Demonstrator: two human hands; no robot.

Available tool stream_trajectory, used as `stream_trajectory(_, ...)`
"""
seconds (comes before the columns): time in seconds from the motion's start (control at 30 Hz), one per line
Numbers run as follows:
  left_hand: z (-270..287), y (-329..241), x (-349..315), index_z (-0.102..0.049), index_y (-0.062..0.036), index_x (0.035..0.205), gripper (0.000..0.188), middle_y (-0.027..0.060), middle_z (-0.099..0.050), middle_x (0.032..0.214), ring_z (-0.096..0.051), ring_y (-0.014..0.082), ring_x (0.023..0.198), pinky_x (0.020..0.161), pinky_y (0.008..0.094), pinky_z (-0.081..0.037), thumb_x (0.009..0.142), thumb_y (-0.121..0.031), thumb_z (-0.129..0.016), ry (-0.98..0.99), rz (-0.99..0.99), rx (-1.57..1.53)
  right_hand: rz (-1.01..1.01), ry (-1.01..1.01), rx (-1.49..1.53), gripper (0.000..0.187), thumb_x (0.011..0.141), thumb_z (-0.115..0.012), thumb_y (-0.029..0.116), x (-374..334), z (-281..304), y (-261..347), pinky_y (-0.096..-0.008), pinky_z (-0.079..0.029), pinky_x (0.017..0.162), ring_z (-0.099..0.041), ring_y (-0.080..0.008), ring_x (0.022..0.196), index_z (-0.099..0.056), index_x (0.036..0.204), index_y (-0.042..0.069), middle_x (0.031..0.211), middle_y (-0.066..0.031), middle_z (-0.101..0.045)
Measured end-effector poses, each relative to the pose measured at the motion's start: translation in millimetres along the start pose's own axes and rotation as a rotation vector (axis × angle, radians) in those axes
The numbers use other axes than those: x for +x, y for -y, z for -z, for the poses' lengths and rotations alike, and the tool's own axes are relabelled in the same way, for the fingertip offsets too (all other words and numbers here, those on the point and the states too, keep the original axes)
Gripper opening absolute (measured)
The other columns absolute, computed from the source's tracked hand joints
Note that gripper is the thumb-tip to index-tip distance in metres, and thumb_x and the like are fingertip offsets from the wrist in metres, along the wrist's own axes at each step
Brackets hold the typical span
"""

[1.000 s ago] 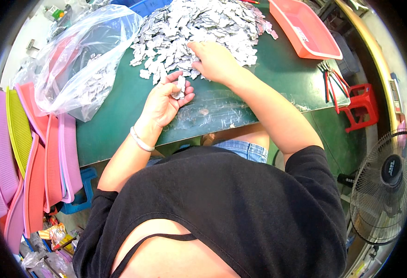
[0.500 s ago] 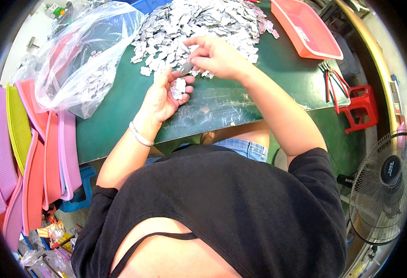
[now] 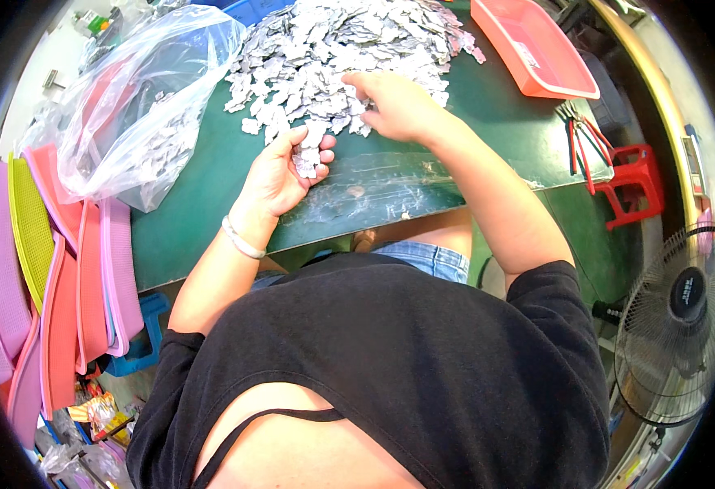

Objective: The person sorts small, crumpled silver foil pieces on a green table. They pick up individual pieces from a large pile, inspect them, and place them into a clear plastic bag. The person continues this repetitive sorting process throughout the clip.

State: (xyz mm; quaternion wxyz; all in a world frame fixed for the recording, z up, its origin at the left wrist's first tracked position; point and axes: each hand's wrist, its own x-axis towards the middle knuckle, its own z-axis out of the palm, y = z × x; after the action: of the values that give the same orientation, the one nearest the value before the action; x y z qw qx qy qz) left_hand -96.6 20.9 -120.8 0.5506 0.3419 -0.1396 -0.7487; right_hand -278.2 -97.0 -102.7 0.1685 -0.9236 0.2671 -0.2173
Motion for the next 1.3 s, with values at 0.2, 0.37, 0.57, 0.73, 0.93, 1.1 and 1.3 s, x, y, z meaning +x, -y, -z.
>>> stream_trajectory(0.2,-2.7,0.9,-1.1,-0.050,0.0017,0.102,0.025,0.0149,-0.058,0.089,-0.058,0.0232,0.077,0.063,0.0317,-0.050,0.085,-0.016,-0.046,-0.016,-0.047,0.034,0.021,-0.007,-0.015,0.055,0.068,-0.060,0.002,-2.1,0.6,3.9,-0.0363,-0.043,0.076,-0.054,-0.0271,0.085,-0.044,0.120,0.011,0.088,-0.0081,-0.058)
stream_trajectory(0.37,-0.1,1.4,-0.8,-0.052,0.0000,0.098,0.018,0.0154,-0.057,0.091,-0.058,0.0221,0.079,0.063,0.0309,-0.050,0.082,-0.008,-0.050,0.012,-0.040,0.044,-0.023,-0.052,0.074,0.055,0.068,-0.059,-0.001,-2.2,-3.0,2.6,-0.0342,-0.045,0.068,-0.056,-0.0265,0.075,-0.045,0.120,0.012,0.081,-0.0095,-0.057)
stream_trajectory(0.57,-3.0,1.8,-2.2,-0.052,-0.0001,0.097,0.017,0.0155,-0.058,0.093,-0.058,0.0211,0.079,0.063,0.0296,-0.050,0.081,-0.005,-0.051,-0.021,-0.060,0.112,-0.288,-0.080,0.390,0.050,0.070,-0.054,-0.006,-0.5,-9.0,-0.9,-0.0231,-0.043,0.061,-0.053,-0.0100,0.067,-0.044,0.118,0.005,0.075,-0.0028,-0.055)
stream_trajectory(0.73,-4.6,-1.4,-0.7,-0.051,0.0002,0.100,0.018,0.0154,-0.058,0.093,-0.058,0.0211,0.077,0.062,0.0292,-0.050,0.085,-0.010,-0.050,-0.029,-0.006,0.109,-0.386,-0.015,0.798,0.047,0.071,-0.055,-0.007,1.1,6.7,6.2,-0.0192,-0.041,0.065,-0.051,-0.0059,0.071,-0.044,0.116,0.000,0.078,-0.0008,-0.055)
stream_trajectory(0.93,-9.6,-4.8,-3.9,-0.050,0.0012,0.107,0.024,0.0131,-0.058,0.089,-0.058,0.0200,0.075,0.061,0.0283,-0.050,0.085,-0.010,-0.051,-0.030,0.052,0.094,-0.063,0.061,0.833,0.047,0.073,-0.053,-0.007,-0.9,4.8,26.5,-0.0224,-0.043,0.069,-0.053,-0.0087,0.077,-0.047,0.118,0.005,0.082,-0.0024,-0.057)
stream_trajectory(1.1,-4.2,-0.4,-1.4,-0.050,0.0015,0.109,0.028,0.0111,-0.057,0.088,-0.059,0.0193,0.076,0.062,0.0274,-0.050,0.082,-0.002,-0.053,0.019,0.009,0.138,-0.067,0.066,0.285,0.050,0.069,-0.055,-0.004,-3.8,2.6,10.9,-0.0289,-0.044,0.074,-0.055,-0.0192,0.080,-0.048,0.116,0.008,0.085,-0.0064,-0.058)
stream_trajectory(1.3,-7.8,1.6,-2.4,-0.051,0.0010,0.105,0.024,0.0132,-0.057,0.090,-0.059,0.0207,0.080,0.065,0.0285,-0.051,0.081,0.001,-0.051,-0.052,-0.015,0.163,0.015,0.056,0.059,0.050,0.066,-0.058,-0.002,-8.3,-2.1,11.0,-0.0334,-0.043,0.075,-0.051,-0.0242,0.081,-0.049,0.115,0.008,0.082,-0.0053,-0.057)
